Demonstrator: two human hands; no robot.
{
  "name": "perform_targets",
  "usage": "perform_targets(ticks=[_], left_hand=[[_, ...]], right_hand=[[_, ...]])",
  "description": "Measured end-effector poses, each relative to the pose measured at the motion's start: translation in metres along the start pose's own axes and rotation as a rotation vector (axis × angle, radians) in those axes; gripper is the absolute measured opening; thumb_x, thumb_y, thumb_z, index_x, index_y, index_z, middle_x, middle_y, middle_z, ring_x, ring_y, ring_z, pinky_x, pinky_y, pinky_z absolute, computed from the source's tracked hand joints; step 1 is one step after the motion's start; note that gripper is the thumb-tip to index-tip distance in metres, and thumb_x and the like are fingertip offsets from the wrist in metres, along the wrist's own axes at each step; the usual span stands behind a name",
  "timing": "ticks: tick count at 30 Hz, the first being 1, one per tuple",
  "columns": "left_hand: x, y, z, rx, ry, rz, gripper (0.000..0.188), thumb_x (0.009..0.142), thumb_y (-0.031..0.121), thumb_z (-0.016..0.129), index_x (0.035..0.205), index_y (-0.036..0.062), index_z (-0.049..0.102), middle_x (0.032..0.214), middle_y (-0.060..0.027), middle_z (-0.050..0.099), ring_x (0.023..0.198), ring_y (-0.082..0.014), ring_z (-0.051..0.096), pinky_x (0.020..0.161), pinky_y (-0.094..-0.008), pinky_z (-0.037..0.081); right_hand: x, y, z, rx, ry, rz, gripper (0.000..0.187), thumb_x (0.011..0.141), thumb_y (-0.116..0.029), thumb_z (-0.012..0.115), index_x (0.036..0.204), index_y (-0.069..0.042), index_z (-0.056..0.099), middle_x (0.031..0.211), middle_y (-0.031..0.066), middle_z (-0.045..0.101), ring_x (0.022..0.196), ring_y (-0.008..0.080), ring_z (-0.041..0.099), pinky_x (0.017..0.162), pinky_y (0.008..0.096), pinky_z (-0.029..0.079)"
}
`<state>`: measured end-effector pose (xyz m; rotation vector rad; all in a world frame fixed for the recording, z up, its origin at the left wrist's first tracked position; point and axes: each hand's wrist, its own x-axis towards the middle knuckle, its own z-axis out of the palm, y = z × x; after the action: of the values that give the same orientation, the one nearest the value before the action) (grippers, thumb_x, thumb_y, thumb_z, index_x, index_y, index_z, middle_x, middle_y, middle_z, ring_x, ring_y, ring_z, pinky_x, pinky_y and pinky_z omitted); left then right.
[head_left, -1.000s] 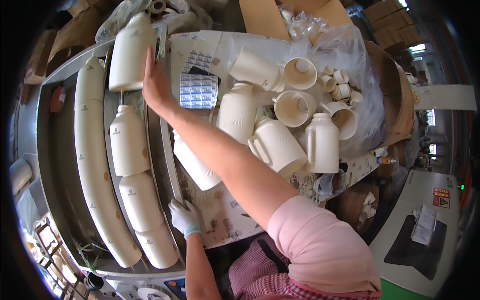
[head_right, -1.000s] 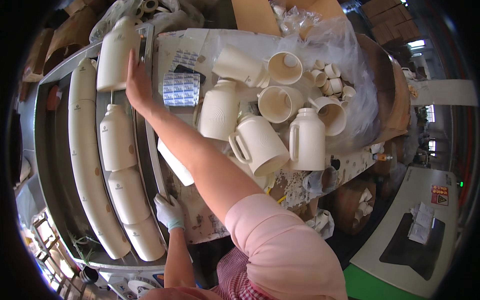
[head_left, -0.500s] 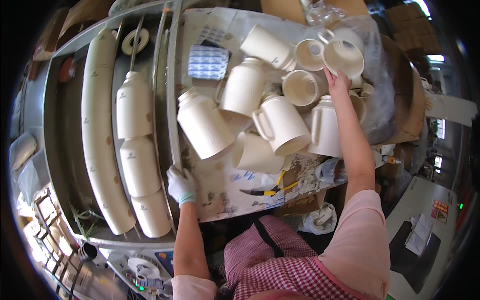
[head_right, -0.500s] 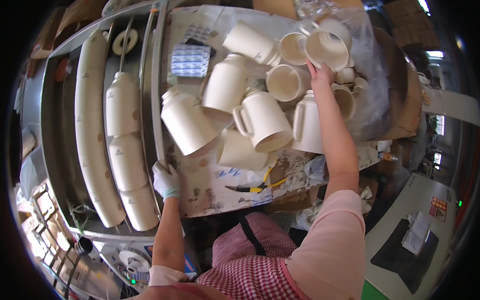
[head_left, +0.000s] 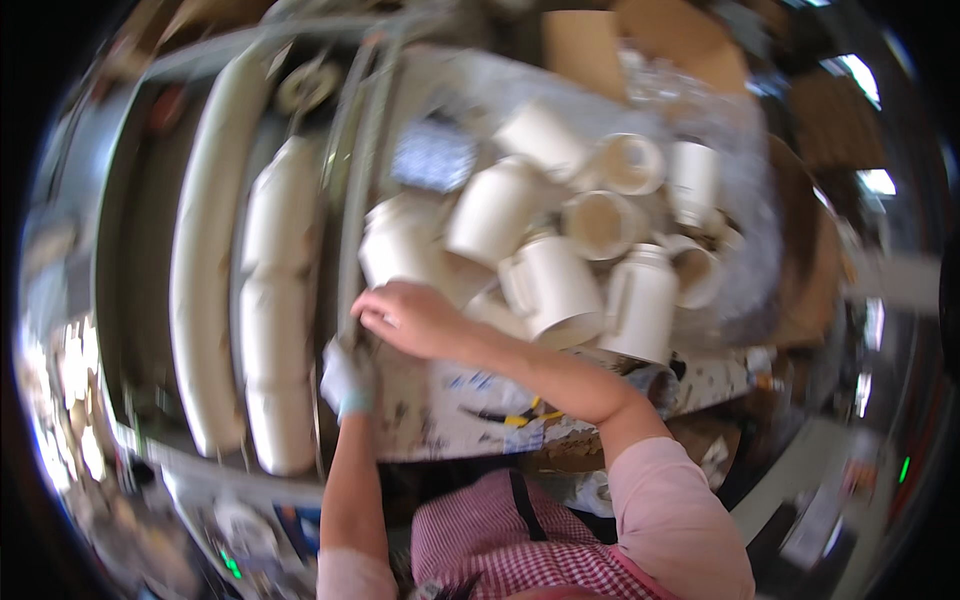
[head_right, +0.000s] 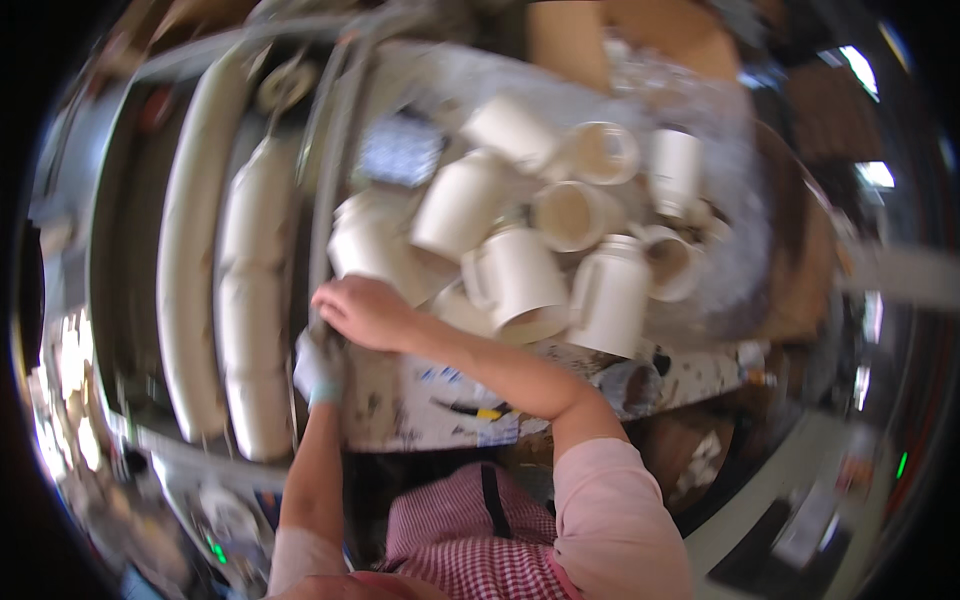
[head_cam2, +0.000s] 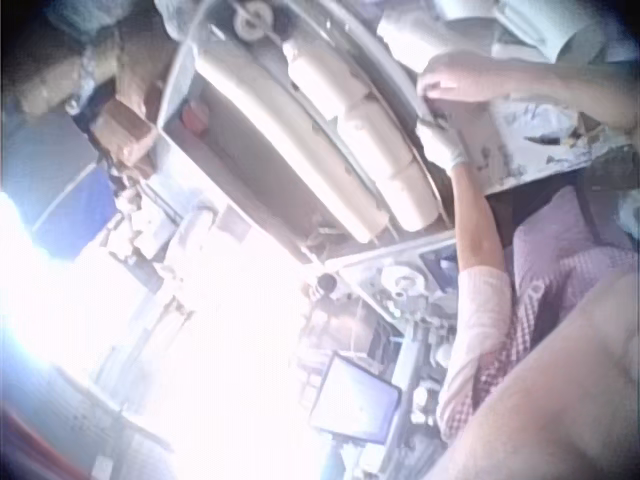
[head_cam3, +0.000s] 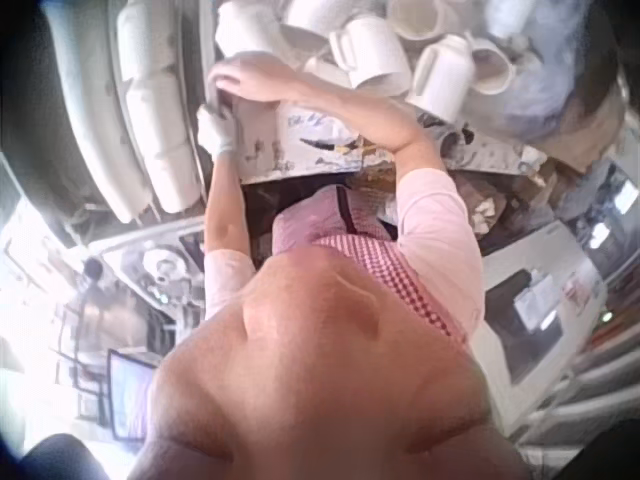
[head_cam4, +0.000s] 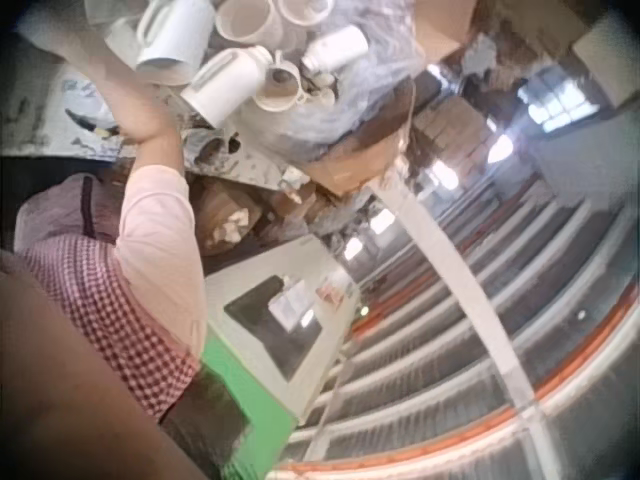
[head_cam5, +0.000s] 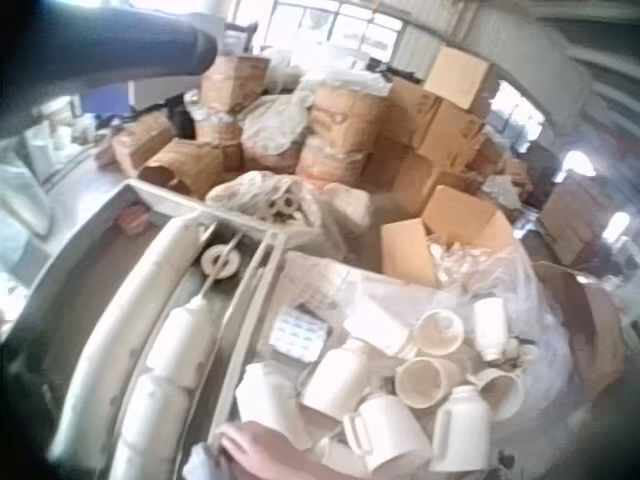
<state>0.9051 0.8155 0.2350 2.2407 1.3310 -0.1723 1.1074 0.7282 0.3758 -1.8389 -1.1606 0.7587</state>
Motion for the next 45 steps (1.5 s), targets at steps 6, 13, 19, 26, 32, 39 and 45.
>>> perform_targets(ticks=[6,13,19,26,32,39,45], left_hand=[[0.005,-0.021,0.024,-0.101,0.061,-0.016,0.023,0.099,0.027,0.056,0.112,0.0100,0.063,0.102,-0.0172,0.073,0.088,-0.0388,0.073,0.073,-0.0510,0.058],[0.008,-0.010,0.014,0.082,-0.068,0.057,0.038,0.091,0.028,0.069,0.120,0.0096,0.053,0.109,-0.0121,0.062,0.095,-0.0327,0.070,0.074,-0.0512,0.058],[0.001,-0.014,0.005,0.138,0.111,0.163,0.023,0.092,0.015,0.058,0.114,0.0128,0.058,0.103,-0.0078,0.067,0.088,-0.0246,0.074,0.061,-0.0441,0.061],[0.003,-0.012,0.009,0.094,0.105,0.150,0.035,0.094,0.025,0.063,0.124,0.0087,0.055,0.109,-0.0148,0.067,0.094,-0.0354,0.072,0.072,-0.0515,0.060],[0.005,-0.017,0.006,0.083,0.122,0.184,0.032,0.096,0.023,0.060,0.124,0.0085,0.055,0.106,-0.0165,0.066,0.091,-0.0386,0.070,0.070,-0.0538,0.058],[0.007,-0.028,0.023,0.161,0.100,0.183,0.033,0.095,0.025,0.060,0.125,0.0113,0.059,0.103,-0.0139,0.070,0.089,-0.0352,0.071,0.071,-0.0522,0.057],[0.011,-0.032,0.042,-0.027,0.284,0.144,0.034,0.095,0.027,0.061,0.126,0.0138,0.062,0.101,-0.0117,0.073,0.087,-0.0323,0.072,0.072,-0.0508,0.056]], right_hand=[[0.050,-0.042,0.126,-0.157,-0.071,-0.310,0.026,0.085,-0.023,0.078,0.104,-0.008,0.069,0.100,0.0106,0.067,0.101,0.0338,0.061,0.088,0.0467,0.053],[0.046,-0.094,0.278,-0.380,-0.315,-0.649,0.050,0.074,-0.043,0.085,0.109,-0.010,0.069,0.111,0.0106,0.061,0.113,0.0273,0.056,0.092,0.0447,0.048],[0.006,-0.074,0.395,-0.387,-0.582,-1.022,0.033,0.075,-0.028,0.076,0.099,-0.006,0.073,0.121,0.0177,0.061,0.134,0.0361,0.048,0.125,0.0656,0.021],[0.014,-0.043,0.414,-0.708,-0.289,-0.920,0.015,0.085,-0.016,0.058,0.081,-0.008,0.070,0.101,0.0090,0.067,0.109,0.0300,0.061,0.123,0.0679,0.024],[0.038,-0.037,0.341,-0.597,0.136,-0.977,0.014,0.088,-0.020,0.057,0.091,-0.011,0.067,0.094,0.0027,0.062,0.104,0.0229,0.062,0.123,0.0714,0.022],[0.057,-0.021,0.252,-0.509,-0.117,-0.934,0.034,0.096,-0.018,0.058,0.130,-0.020,0.063,0.139,-0.0007,0.061,0.137,0.0206,0.053,0.124,0.0555,0.032],[0.087,0.001,0.215,-0.629,-0.088,-0.963,0.040,0.098,-0.021,0.055,0.138,-0.020,0.060,0.144,-0.0013,0.059,0.142,0.0218,0.048,0.126,0.0519,0.032]])
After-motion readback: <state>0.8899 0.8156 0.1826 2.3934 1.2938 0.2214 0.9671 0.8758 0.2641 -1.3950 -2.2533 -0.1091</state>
